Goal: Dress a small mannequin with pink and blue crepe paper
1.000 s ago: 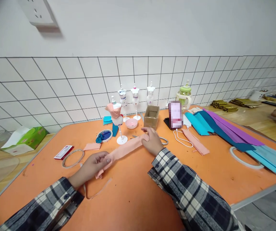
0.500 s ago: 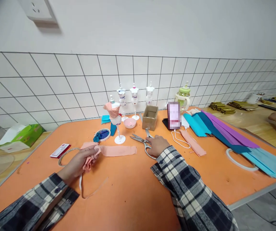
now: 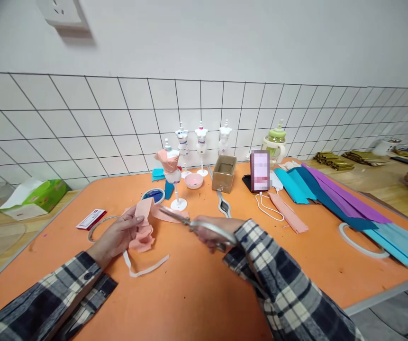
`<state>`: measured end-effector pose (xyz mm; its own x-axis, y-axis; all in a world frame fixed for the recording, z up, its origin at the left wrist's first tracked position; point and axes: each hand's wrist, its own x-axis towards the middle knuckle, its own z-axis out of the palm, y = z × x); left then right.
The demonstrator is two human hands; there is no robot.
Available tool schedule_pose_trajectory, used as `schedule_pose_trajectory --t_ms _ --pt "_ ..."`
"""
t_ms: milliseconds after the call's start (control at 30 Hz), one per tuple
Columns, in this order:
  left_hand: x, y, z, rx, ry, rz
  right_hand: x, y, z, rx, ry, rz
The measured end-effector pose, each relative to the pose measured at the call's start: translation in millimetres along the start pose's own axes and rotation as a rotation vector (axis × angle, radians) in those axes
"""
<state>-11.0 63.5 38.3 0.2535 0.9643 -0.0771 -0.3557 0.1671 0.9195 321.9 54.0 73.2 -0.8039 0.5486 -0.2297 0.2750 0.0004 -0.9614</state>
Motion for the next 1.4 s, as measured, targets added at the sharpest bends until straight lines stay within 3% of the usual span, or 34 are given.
schedule_pose_trajectory --t_ms 100,200,433,833,1067,1400 --pt "-2.5 -0.5 2.7 0.025 -0.006 0.046 18.9 -2.5 22.8 -0.242 0.039 0.07" --pt "-4.4 -3.0 4.5 0.074 -0.05 0.03 16.5 -8.7 32.0 -0.262 0.046 0.106" --pt "-7.0 -5.2 8.1 0.146 -0.073 0.007 5.8 -13.7 31.6 -0.242 0.02 0.176" --pt "-6.7 -12.6 6.0 0.234 -0.092 -0.026 10.8 -8.1 36.0 -0.116 0.026 0.107" --pt "-7.4 -12.7 6.8 0.264 -0.093 -0.026 13.7 -9.6 34.6 -0.119 0.003 0.148" --pt "-8.3 -11.5 7.4 0.255 -0.072 0.01 14.6 -7.9 37.5 -0.138 0.083 0.118"
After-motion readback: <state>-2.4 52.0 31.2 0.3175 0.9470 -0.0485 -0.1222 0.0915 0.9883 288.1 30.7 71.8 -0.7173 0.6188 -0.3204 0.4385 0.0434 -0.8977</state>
